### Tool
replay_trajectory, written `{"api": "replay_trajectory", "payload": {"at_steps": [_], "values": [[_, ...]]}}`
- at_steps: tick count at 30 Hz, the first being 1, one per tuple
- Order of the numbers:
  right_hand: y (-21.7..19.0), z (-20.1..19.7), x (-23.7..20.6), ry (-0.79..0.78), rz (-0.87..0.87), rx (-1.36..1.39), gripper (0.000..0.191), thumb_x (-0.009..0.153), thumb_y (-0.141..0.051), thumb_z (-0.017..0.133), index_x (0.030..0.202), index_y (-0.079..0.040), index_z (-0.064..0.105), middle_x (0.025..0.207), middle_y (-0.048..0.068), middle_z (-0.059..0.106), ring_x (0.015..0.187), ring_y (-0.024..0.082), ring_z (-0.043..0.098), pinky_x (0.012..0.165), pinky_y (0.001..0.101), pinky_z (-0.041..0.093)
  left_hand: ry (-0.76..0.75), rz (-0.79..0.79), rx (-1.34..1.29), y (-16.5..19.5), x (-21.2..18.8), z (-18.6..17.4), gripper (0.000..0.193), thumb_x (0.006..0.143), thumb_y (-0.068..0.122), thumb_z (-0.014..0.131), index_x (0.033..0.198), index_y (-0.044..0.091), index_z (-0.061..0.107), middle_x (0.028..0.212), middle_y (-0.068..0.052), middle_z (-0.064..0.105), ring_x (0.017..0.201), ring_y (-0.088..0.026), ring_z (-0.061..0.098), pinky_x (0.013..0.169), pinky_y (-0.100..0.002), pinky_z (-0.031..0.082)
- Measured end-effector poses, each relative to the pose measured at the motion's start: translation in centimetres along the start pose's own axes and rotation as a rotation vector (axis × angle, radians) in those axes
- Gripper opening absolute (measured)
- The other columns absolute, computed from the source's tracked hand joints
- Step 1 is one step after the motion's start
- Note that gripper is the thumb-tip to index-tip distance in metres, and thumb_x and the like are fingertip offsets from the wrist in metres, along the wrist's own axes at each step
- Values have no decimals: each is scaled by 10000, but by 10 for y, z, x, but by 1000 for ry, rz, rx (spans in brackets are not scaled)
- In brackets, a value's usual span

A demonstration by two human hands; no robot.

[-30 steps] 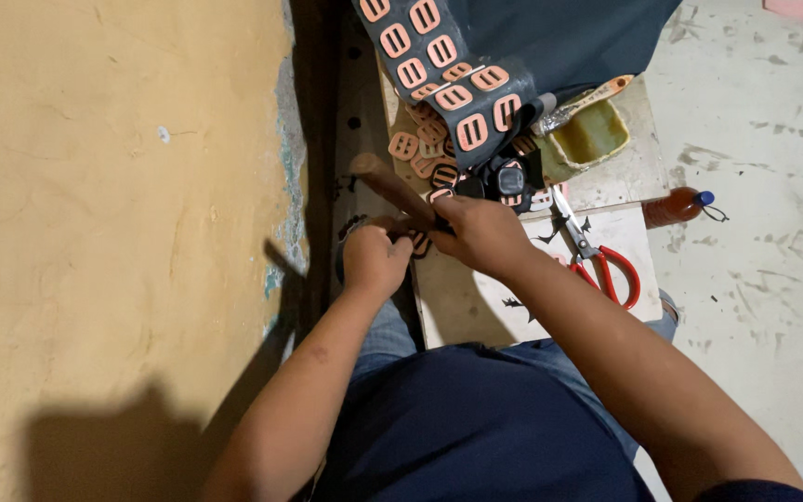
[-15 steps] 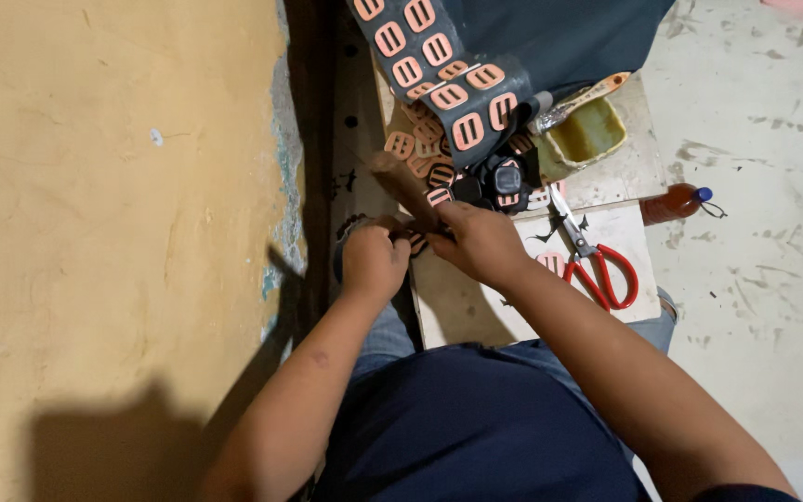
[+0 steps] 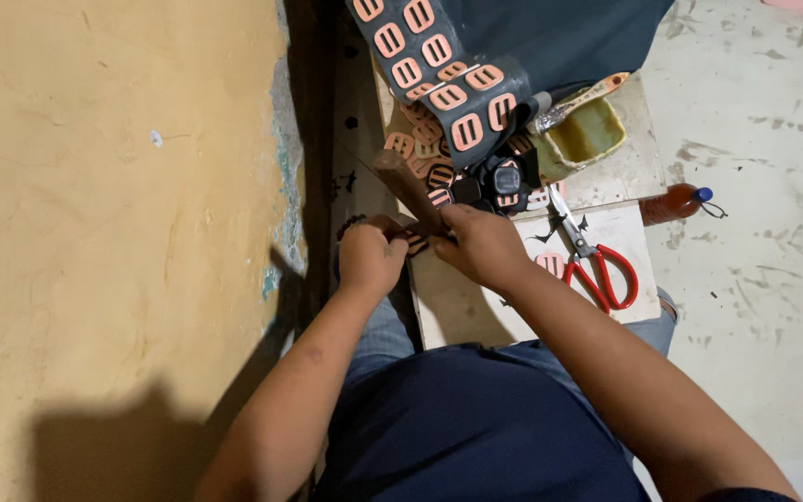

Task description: The person repeatedly places small rectangular craft pieces on a wooden block and taps them with a hammer to shape or flatten them. The person handles the pieces one at a time, repositioning them between taps. The workspace includes a sheet of similar pieces, scissors, and a small container.

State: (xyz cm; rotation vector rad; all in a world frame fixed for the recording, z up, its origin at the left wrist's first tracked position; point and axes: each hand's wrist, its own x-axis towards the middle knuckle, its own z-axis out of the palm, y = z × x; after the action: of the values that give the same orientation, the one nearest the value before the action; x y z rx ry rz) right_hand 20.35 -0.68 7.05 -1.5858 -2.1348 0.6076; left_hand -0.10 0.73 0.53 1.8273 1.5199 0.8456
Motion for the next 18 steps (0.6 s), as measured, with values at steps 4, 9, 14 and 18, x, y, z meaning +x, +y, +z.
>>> {"api": "replay_trajectory", "payload": {"at_steps": [4,9,14,18], "values": [[-1,-8,-13,-67,36,-45,258,870,-303,732,1027,-114,651,970,96,704,802,368,689,667,488,530,75,-133,-103,-2,2,8,159,762,167,740,869,51,725,802,-164,727,773,-350,724,721,-437,573],[-5,-9,1,-68,56,-62,277,855,-311,744,1005,-102,640,925,115,699,805,372,687,661,497,523,-71,-93,22,-1,7,1,136,786,161,725,814,29,737,796,-202,711,765,-378,699,708,-457,550],[-9,-4,-1,12,27,64,268,837,-285,740,1016,-106,652,951,125,705,812,383,681,657,487,528,-36,41,228,6,3,-1,150,809,164,741,767,20,729,779,-228,696,758,-412,675,711,-480,530],[-5,-11,-13,-57,42,-40,260,878,-291,732,1013,-90,637,955,122,708,823,382,685,675,499,520,89,-88,-147,9,1,3,163,784,188,690,793,25,696,751,-184,707,705,-366,706,665,-439,554]]}}
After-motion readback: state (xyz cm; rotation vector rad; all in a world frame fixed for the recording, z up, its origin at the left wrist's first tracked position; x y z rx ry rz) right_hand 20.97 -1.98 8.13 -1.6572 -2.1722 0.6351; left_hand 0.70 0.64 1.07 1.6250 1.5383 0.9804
